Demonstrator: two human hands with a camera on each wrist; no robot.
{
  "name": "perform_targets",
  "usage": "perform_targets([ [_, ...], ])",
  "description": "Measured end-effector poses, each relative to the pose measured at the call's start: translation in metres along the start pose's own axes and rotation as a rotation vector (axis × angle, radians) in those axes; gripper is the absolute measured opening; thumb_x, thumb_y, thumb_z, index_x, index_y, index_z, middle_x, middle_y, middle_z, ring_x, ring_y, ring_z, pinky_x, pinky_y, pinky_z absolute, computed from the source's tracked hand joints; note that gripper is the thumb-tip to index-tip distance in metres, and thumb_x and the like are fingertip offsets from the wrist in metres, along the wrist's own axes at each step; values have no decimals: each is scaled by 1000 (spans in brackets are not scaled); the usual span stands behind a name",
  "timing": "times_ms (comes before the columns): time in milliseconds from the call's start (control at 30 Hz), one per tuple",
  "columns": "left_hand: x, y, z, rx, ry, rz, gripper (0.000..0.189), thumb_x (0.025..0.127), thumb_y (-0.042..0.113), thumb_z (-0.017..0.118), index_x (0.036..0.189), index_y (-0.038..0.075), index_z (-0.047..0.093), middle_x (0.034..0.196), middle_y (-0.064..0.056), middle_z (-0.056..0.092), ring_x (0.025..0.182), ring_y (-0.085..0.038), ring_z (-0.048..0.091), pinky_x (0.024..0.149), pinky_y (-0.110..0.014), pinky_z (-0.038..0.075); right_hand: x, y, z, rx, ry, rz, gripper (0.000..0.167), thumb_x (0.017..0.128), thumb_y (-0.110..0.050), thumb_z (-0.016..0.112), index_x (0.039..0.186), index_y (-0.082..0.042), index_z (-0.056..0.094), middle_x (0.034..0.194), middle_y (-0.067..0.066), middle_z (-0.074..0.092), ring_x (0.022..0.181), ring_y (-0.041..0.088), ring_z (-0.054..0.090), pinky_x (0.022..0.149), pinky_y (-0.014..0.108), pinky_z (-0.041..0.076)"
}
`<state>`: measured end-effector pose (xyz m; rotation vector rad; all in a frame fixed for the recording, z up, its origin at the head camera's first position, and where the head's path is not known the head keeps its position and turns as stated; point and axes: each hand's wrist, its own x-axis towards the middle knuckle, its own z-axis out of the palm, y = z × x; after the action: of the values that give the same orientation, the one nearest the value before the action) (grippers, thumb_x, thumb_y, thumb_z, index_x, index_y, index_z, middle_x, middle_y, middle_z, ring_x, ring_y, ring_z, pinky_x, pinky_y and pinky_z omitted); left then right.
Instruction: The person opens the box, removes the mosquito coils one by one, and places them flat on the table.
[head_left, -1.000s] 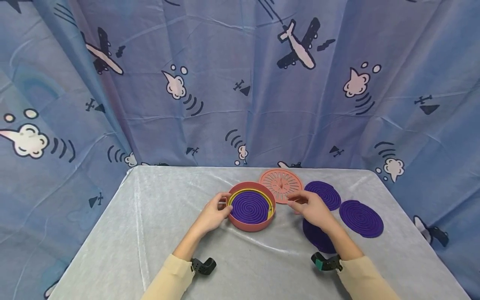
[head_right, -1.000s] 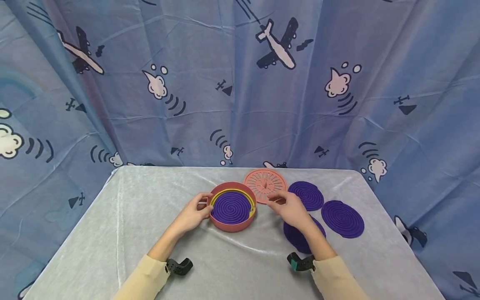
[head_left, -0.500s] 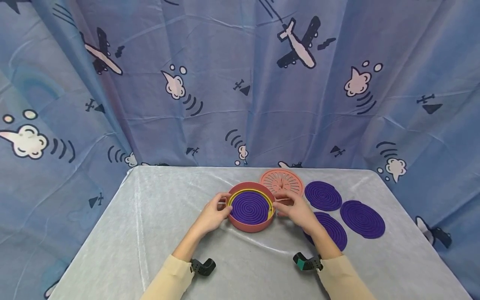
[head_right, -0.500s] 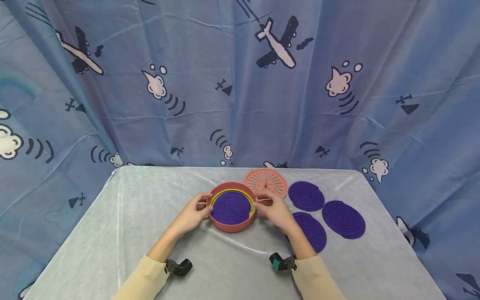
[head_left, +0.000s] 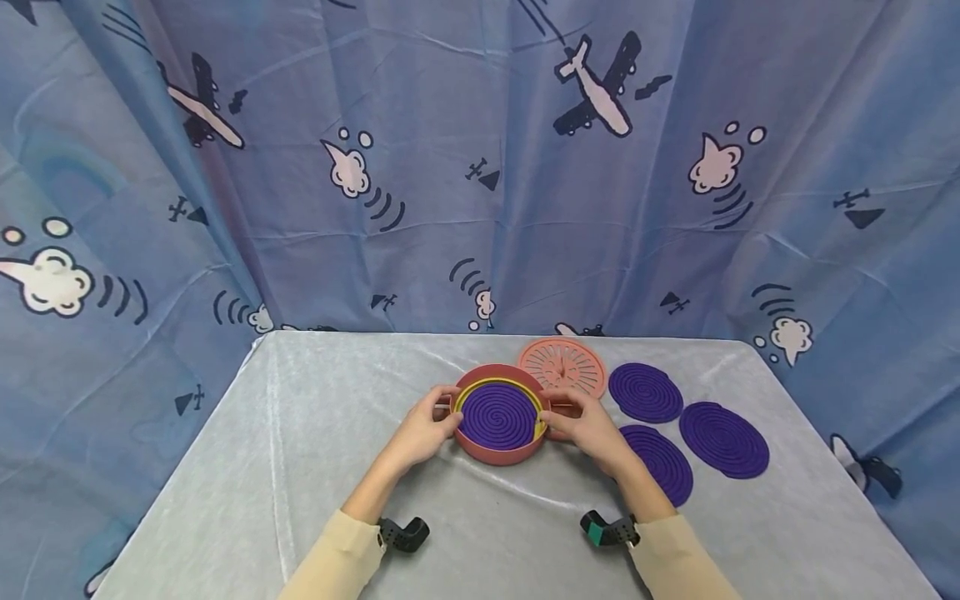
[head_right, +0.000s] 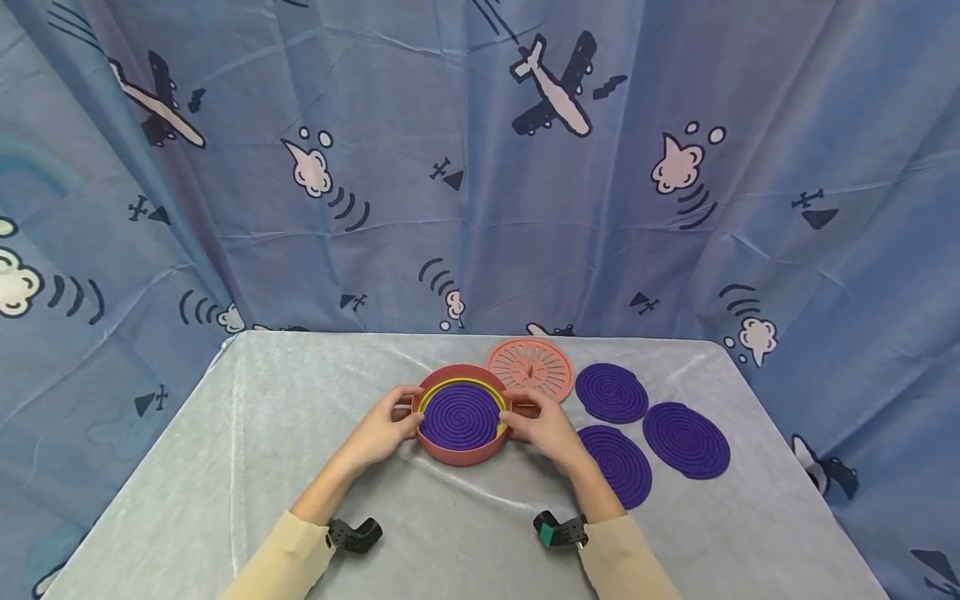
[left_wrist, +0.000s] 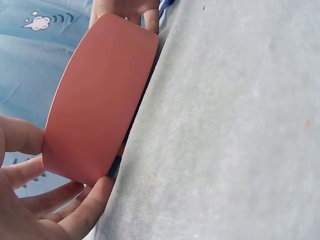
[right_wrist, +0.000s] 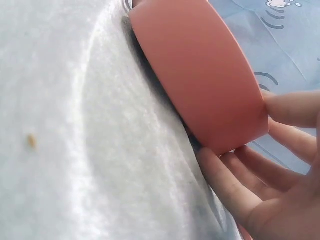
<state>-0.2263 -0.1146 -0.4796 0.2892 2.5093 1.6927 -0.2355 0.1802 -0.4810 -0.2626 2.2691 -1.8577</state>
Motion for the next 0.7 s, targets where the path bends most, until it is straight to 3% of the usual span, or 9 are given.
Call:
perform_targets([
  [467, 0, 6, -5, 125, 23, 66, 38, 98, 9, 64, 136, 4, 58, 128, -20, 62, 113, -34, 65, 96, -50, 53, 3, -1, 2, -19, 14, 10, 47, 96, -13, 71, 139, -1, 56, 136, 25, 56, 117, 34, 60, 86, 40, 60],
  [700, 6, 23, -6, 247, 44, 132, 37, 97, 9, 65, 132, -1, 59, 123, -20, 64, 112, -35, 65, 97, -45, 54, 1, 0, 2, -12, 21, 10, 47, 96, -13, 72, 139, -2, 56, 137, 25, 55, 118, 34, 60, 85, 40, 60],
])
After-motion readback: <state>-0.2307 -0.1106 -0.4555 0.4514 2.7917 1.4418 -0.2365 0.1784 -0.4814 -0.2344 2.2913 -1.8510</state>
